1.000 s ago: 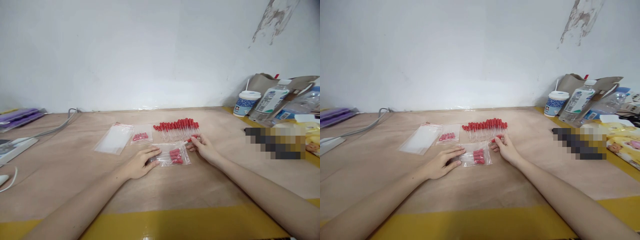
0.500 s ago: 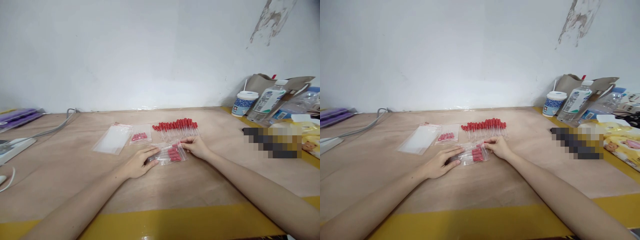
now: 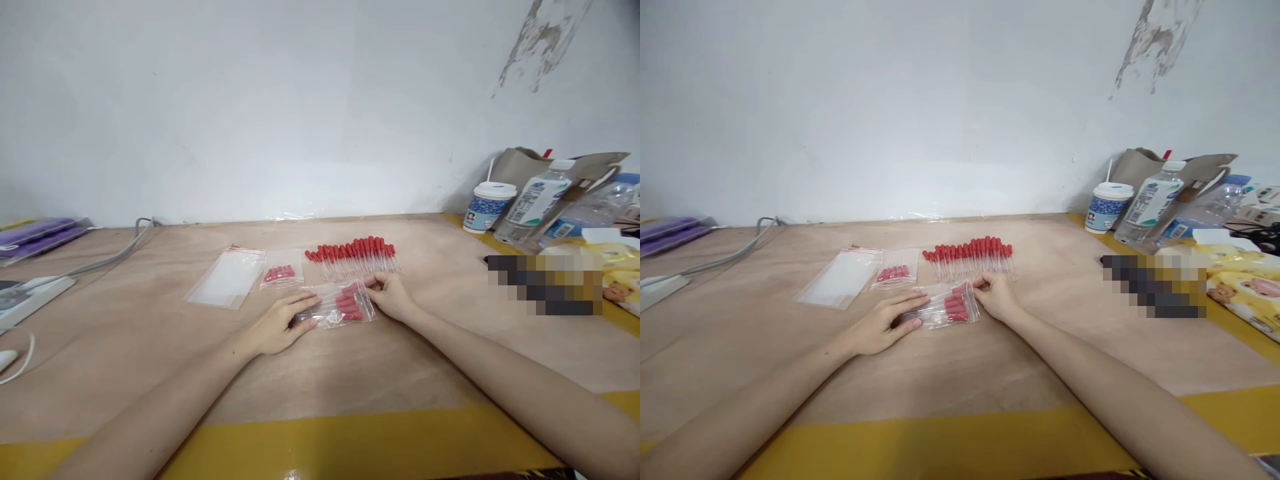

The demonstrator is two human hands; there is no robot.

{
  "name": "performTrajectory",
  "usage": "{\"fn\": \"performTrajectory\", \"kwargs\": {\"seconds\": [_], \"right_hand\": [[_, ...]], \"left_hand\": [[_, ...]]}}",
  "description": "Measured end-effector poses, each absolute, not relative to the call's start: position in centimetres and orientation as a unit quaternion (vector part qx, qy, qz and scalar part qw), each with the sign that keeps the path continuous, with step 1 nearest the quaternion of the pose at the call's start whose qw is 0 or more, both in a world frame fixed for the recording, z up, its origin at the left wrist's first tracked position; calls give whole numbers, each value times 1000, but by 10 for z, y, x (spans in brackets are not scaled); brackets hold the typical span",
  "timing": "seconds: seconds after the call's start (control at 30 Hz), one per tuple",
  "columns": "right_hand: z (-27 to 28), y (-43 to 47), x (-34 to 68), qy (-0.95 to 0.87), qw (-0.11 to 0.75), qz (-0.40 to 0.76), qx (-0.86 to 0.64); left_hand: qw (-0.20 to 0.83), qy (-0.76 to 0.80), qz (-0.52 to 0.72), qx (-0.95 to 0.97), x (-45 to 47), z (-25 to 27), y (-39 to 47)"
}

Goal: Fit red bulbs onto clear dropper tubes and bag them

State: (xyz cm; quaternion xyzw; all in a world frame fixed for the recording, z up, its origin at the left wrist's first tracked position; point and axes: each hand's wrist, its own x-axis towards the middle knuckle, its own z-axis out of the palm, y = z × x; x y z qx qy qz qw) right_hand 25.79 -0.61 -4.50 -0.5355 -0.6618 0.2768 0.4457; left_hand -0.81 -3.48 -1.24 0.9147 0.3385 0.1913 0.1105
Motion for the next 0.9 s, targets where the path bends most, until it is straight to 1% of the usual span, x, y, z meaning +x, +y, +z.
{"fn": "performTrajectory", "kwargs": {"seconds": [0.17,0.2,0.27,0.37,0.4,0.47,0.57,0.7,0.8,0.83,0.9], "right_hand": [[-40,-11,257,-757,395,249,-457],[-37,-12,257,-765,387,260,-444],[-31,-15,258,-740,390,327,-441],[-23,-18,261,-608,414,442,-514],[-21,-19,262,-567,416,463,-540],[-20,-21,264,-538,391,493,-561],[-22,-24,261,-584,345,499,-539],[-21,-28,256,-635,343,485,-493],[-14,-32,260,-626,329,555,-438],[-10,-32,263,-612,332,583,-419],[0,-31,270,-580,360,617,-393]], "left_hand": [[110,336,194,915,-8,-14,-35],[111,333,195,916,-9,-14,-34],[112,327,200,917,-9,-14,-34],[117,323,202,917,-10,-14,-34],[119,325,200,917,-9,-14,-34],[120,332,193,915,-9,-13,-34],[122,336,188,915,-9,-12,-35],[122,331,189,916,-8,-11,-37],[117,312,191,923,-7,-9,-39],[99,305,199,926,-7,-8,-39],[30,305,219,927,-10,-5,-36]]}}
